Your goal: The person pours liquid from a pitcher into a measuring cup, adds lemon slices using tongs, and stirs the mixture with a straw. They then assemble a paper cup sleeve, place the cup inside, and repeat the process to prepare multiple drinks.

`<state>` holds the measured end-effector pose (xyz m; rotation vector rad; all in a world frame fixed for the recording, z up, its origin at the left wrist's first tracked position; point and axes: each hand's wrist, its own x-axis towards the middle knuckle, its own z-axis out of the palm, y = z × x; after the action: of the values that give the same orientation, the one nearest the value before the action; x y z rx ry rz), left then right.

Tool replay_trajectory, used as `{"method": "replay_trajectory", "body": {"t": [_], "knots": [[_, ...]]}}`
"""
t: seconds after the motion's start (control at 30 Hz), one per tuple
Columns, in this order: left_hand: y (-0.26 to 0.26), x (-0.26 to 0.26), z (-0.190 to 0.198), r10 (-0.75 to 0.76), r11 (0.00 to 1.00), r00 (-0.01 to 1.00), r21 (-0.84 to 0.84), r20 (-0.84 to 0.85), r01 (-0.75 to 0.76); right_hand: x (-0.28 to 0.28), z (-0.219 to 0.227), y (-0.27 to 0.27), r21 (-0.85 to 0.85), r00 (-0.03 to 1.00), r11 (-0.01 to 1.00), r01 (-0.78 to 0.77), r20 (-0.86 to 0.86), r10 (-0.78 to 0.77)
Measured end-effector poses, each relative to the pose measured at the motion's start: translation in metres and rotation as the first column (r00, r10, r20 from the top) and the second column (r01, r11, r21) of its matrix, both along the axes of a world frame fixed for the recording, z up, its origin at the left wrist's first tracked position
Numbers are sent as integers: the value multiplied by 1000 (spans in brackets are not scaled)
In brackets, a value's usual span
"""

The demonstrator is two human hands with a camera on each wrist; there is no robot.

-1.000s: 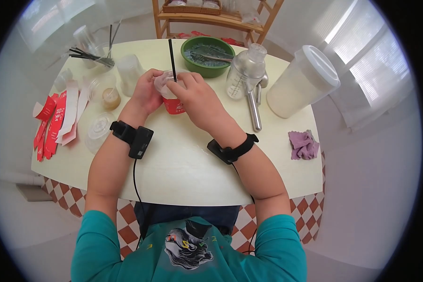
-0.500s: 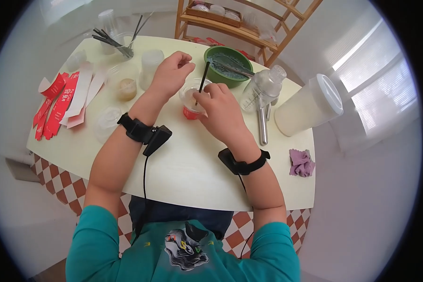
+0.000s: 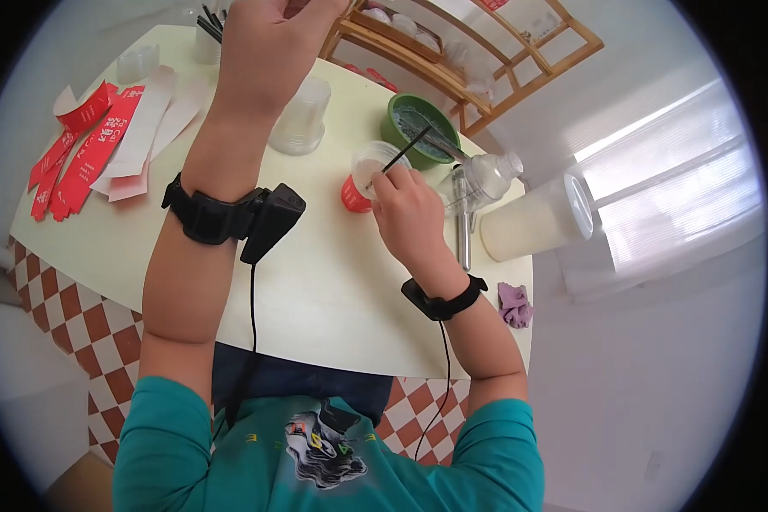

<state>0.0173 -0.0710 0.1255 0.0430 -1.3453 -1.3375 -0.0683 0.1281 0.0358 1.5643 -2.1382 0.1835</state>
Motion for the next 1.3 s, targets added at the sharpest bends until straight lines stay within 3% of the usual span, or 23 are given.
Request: {"method": "replay_trajectory", "body": {"t": [0.33,0.4,0.53,0.6,0.73,0.83,0.9,1.0,1.03,1.1,1.13,1.2,1.3], "knots": [[-10,30,14,-69,997,982,22,-177,74,-38,2,-59,104,998,992,64,-31,-62],[-11,32,16,-85,996,953,1,-289,89,-49,1,-74,116,996,990,74,-58,-68],[-13,46,24,-88,995,951,21,-297,99,-70,1,-105,138,988,981,138,-82,-127],[-7,60,34,-84,983,984,148,-160,108,-81,0,-120,153,976,968,201,-120,-184],[-8,58,32,-61,987,979,132,-193,88,-100,6,-141,164,972,964,210,-143,-187],[-6,57,25,55,996,942,84,-330,-28,-118,7,-156,189,963,945,266,-103,-251],[-14,63,22,-143,987,899,13,-414,163,-132,5,-165,206,954,932,297,-97,-283],[-15,56,28,-76,989,914,88,-398,121,-170,-8,-170,173,971,970,170,-199,-135],[-17,63,29,-71,989,917,92,-393,116,-131,14,-167,247,949,920,304,-165,-269],[-16,78,29,-214,965,914,70,-346,252,-137,12,-173,253,947,916,312,-164,-277],[-12,73,29,-212,965,915,73,-343,251,-141,12,-175,254,942,911,325,-169,-289],[1,57,31,171,984,908,112,-382,-138,-148,9,-180,249,938,908,337,-172,-301],[0,54,29,161,987,909,88,-385,-138,-149,6,-181,221,932,909,353,-168,-321]]}}
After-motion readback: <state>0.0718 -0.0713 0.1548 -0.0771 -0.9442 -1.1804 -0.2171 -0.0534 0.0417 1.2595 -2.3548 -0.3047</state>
